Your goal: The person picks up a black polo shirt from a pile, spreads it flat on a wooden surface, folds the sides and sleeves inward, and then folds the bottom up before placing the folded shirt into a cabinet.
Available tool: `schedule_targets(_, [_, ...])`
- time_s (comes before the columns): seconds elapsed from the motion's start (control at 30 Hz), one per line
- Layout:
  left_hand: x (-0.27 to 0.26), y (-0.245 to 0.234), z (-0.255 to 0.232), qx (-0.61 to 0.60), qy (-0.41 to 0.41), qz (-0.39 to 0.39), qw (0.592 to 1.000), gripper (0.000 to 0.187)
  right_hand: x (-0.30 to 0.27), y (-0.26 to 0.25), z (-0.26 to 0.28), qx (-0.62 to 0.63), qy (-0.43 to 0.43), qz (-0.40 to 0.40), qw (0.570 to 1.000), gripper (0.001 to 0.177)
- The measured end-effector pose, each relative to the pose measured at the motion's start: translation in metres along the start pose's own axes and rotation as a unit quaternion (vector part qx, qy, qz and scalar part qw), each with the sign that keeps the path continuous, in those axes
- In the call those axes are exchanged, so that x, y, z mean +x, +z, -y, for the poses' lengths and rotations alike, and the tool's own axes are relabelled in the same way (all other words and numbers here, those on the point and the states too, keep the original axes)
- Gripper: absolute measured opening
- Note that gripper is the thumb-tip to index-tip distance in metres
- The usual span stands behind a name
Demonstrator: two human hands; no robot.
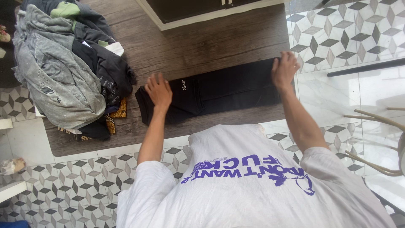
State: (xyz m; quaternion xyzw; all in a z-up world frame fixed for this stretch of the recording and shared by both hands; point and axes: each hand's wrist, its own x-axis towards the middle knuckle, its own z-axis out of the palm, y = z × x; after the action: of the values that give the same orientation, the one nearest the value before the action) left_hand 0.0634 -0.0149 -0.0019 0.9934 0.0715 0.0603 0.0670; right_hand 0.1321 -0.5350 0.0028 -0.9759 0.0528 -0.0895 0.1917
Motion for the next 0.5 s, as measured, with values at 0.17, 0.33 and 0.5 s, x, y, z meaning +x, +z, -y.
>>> schedule_targets(0.17, [-0.054,0.002,-0.073,-0.057,0.128,0.060,0.988,0.062,-0.060,0.015,0.086,0.010,-0.221,0.006,0.975,0.051])
schedule_targets(0.33, [-0.077,0.012,-0.101,-0.052,0.117,0.083,0.988,0.063,-0.103,0.033,0.139,0.031,-0.289,0.093,0.952,0.051])
schedule_targets(0.5, [-0.084,0.023,-0.095,-0.066,0.098,0.100,0.988,0.063,-0.102,0.033,0.118,0.006,-0.279,0.104,0.955,0.057])
